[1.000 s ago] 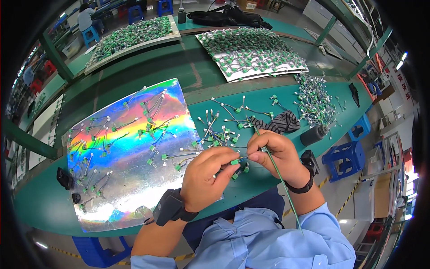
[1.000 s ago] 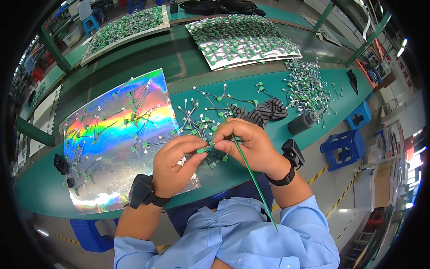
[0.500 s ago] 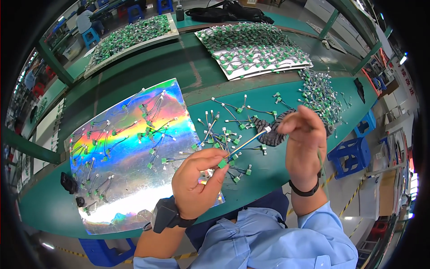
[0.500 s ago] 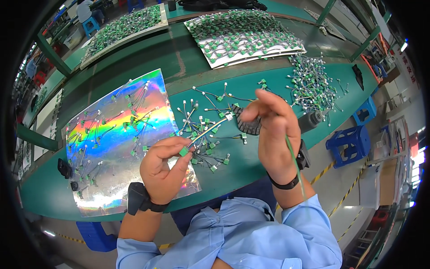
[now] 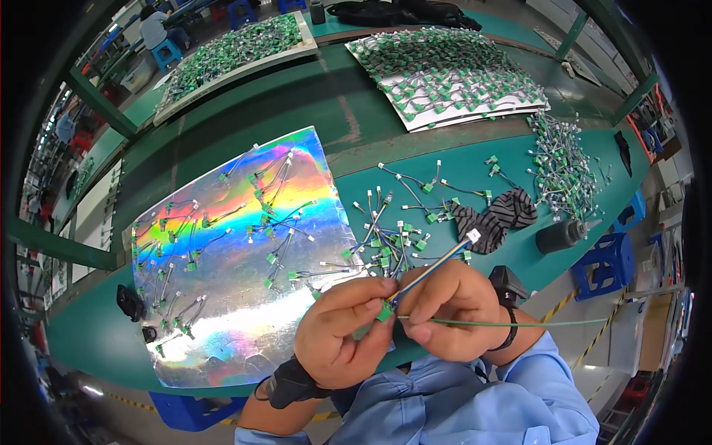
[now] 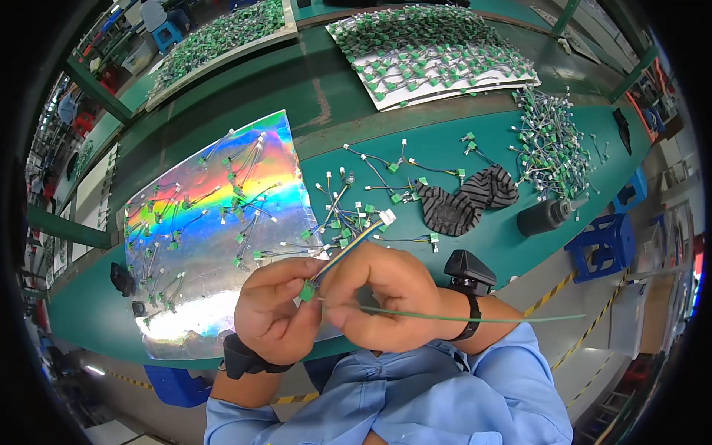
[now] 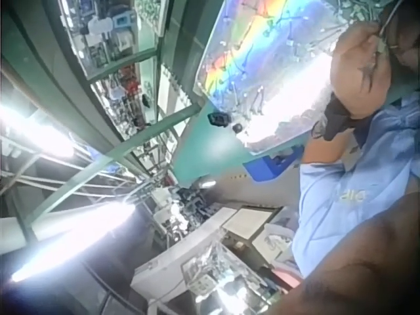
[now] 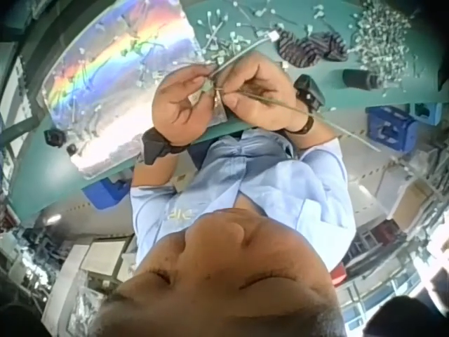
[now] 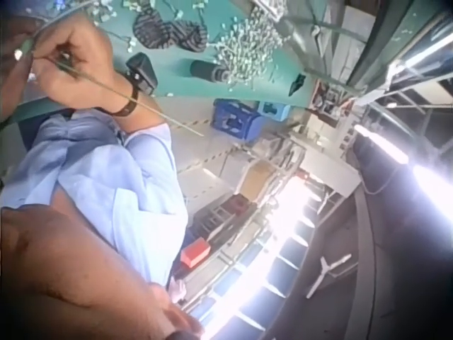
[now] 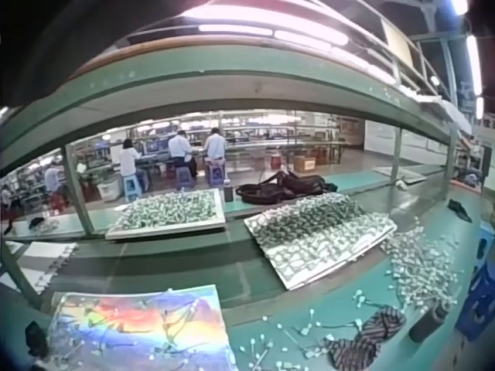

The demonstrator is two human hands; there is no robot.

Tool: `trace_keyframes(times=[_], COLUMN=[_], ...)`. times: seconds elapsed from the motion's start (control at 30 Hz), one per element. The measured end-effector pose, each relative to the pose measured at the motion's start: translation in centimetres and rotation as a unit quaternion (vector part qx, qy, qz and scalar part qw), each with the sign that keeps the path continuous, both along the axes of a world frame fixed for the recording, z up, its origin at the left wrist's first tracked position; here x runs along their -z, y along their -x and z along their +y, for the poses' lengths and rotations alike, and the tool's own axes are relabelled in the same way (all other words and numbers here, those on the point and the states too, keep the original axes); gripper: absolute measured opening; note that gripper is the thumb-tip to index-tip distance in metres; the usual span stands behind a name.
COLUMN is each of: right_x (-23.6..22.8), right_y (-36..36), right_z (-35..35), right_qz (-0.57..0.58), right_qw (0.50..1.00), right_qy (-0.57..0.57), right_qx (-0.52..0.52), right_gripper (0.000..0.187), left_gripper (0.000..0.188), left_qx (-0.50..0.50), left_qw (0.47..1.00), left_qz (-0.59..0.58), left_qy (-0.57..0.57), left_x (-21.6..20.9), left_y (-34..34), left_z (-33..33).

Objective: The person picks up a wire harness, applies liquid from a squeeze bottle to the green connector, and uses a thin green rod to press the wires into it. Once finished, they place the assembled unit onto a reflective sheet.

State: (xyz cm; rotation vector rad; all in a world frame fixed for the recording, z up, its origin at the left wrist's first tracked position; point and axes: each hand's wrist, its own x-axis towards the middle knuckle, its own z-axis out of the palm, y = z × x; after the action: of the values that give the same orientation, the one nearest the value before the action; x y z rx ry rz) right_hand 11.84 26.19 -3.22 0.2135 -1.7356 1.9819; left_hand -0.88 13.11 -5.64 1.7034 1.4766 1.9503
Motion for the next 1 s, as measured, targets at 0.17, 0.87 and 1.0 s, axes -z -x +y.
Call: trace_keyframes(times=[0.17,0.87,1.0], right_x=[0.67,1.12,1.16], right_y=[0.06,0.12,0.35], right_z=[0.09,0.20,0.20], right_qz=[-0.012,0.021,0.043], right_qw=[1.000,1.000,0.999], right_qy=[-0.006,-0.014,-0.011], right_qx=[0.011,0.007,0.002], right_gripper=[0.019,0.010,0.010], left_gripper=[0.043,0.047,0.047], left_qx=[0.005,0.045,0.051], left_qw=[1.000,0.999,0.998], left_qz=[0.004,-0.018,-0.017], left_qy=[0.019,0.018,0.014], left_x=[0.17,-0.36,-0.33], left_y=[0.02,0.23,0.30], left_z=[-0.13,-0.21,-0.20])
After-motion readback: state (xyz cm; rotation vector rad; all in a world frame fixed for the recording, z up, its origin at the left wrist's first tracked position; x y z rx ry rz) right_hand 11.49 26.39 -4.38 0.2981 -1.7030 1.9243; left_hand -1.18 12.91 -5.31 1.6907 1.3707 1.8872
